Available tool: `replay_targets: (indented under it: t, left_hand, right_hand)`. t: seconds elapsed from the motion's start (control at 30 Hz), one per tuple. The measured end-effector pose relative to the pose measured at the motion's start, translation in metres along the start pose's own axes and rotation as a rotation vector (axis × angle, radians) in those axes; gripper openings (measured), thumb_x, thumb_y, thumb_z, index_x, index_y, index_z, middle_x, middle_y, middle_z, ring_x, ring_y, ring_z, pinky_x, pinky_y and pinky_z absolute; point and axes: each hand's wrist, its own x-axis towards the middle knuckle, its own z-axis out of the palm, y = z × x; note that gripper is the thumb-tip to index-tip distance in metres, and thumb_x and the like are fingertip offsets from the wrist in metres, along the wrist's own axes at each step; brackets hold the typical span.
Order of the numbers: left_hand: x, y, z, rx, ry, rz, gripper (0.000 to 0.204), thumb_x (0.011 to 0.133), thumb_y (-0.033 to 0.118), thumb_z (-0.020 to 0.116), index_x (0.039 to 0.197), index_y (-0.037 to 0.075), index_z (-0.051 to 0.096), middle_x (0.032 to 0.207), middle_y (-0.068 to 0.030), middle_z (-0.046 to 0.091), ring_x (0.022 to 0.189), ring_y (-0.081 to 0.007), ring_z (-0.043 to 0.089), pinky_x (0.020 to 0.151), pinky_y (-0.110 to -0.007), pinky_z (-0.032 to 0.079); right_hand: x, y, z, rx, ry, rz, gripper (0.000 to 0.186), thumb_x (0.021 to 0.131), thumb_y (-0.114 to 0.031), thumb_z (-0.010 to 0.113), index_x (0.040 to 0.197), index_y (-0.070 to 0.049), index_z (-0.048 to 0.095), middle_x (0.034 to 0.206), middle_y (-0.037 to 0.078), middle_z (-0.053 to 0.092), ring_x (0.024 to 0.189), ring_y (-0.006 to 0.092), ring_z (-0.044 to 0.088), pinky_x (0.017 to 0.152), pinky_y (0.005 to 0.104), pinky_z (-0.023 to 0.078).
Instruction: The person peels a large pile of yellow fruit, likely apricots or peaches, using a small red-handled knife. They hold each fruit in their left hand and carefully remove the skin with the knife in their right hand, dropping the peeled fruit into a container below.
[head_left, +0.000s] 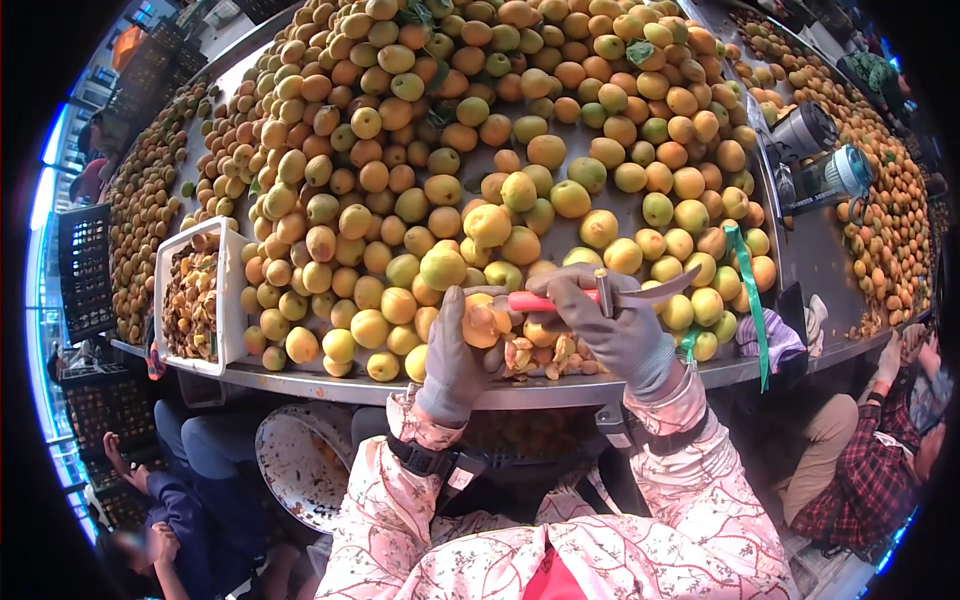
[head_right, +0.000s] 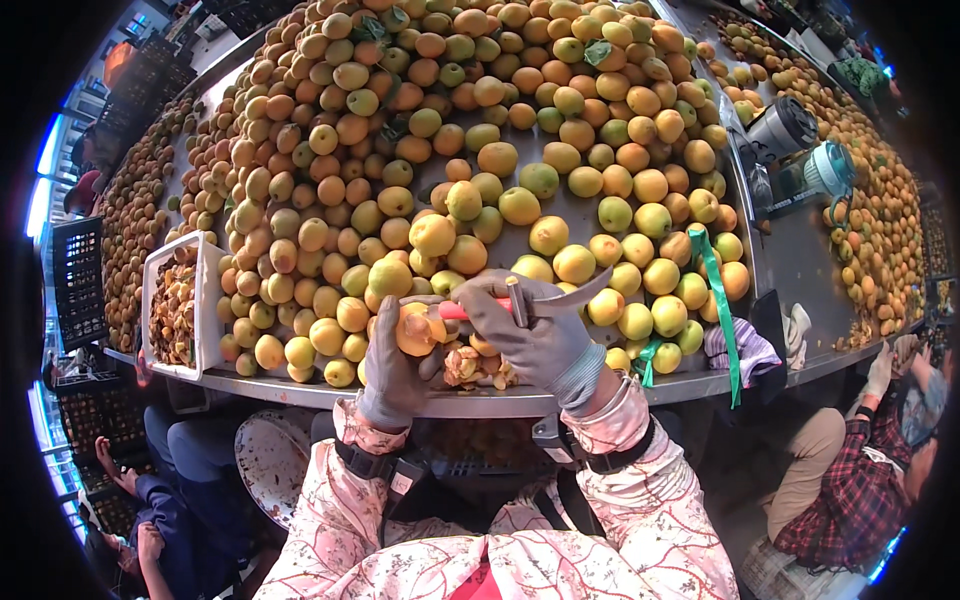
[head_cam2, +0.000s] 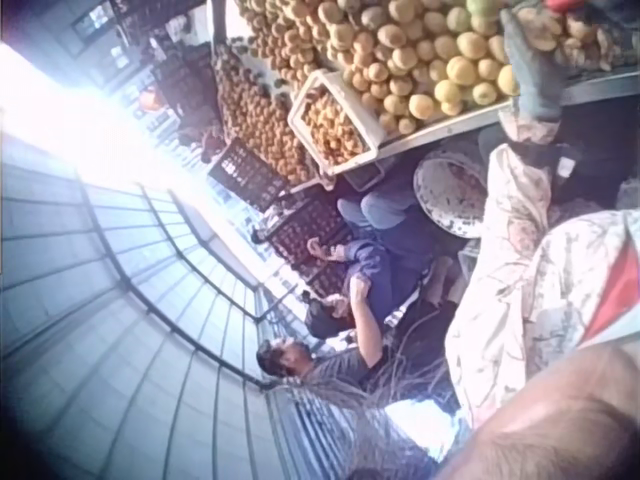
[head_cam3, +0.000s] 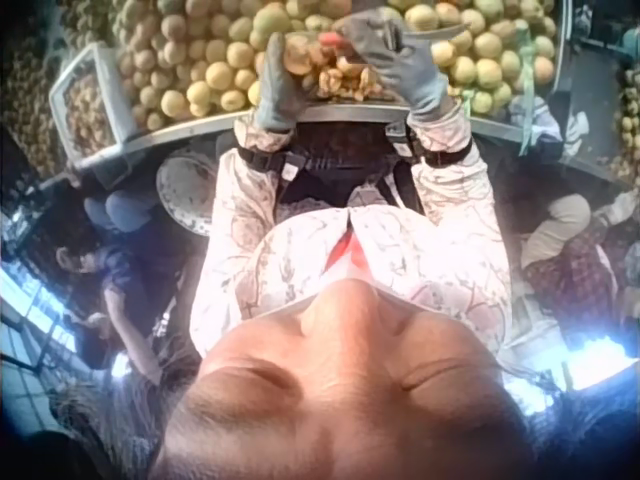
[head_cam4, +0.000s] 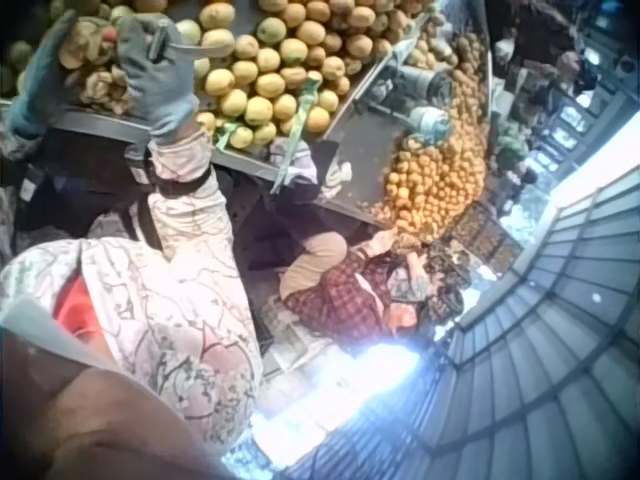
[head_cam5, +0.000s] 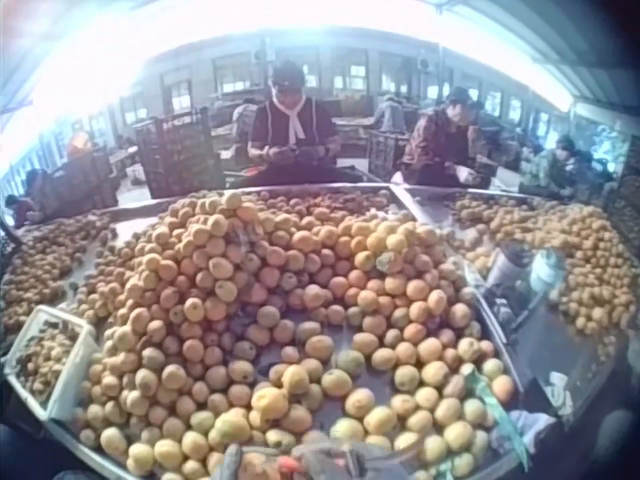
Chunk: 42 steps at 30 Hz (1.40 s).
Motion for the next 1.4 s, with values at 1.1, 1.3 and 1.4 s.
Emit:
replay_targets:
  t: [1.1, 1.3, 1.4]
  left_hand:
    - [0.038, 0.051, -0.03, -1.116, -0.216, -0.696, 0.029, 0.096, 0.033, 0.047, 0.098, 0.006, 0.055, 0.074, -0.0024, 0.054, 0.042, -0.0066, 0.037, 0.034, -0.019, 0.027]
    - [0.019, 0.016, -0.03, -0.088, -0.158, 0.255, 0.061, 0.079, 0.009, 0.068, 0.132, 0.0, 0.038, 0.094, -0.0071, 0.058, 0.069, -0.016, 0.055, 0.057, -0.027, 0.047]
    - [0.028, 0.022, -0.024, 0.057, -0.076, 0.45, 0.069, 0.074, 0.007, 0.072, 0.134, 0.001, 0.038, 0.098, -0.0085, 0.06, 0.076, -0.02, 0.059, 0.066, -0.031, 0.05]
  right_hand:
    - [-0.005, 0.011, 0.01, -0.413, 0.066, -0.291, 0.016, 0.09, -0.009, 0.053, 0.096, 0.002, 0.063, 0.095, 0.014, 0.067, 0.091, 0.0223, 0.065, 0.08, 0.033, 0.053]
    - [-0.006, 0.006, 0.014, 0.354, 0.088, 0.238, 0.03, 0.097, -0.021, 0.046, 0.101, 0.006, 0.06, 0.096, 0.019, 0.066, 0.086, 0.0243, 0.067, 0.078, 0.0331, 0.057]
    - [-0.008, 0.01, 0.022, 0.292, 0.115, 0.196, 0.03, 0.097, -0.021, 0.047, 0.104, 0.006, 0.058, 0.098, 0.019, 0.066, 0.085, 0.0256, 0.067, 0.076, 0.033, 0.057]
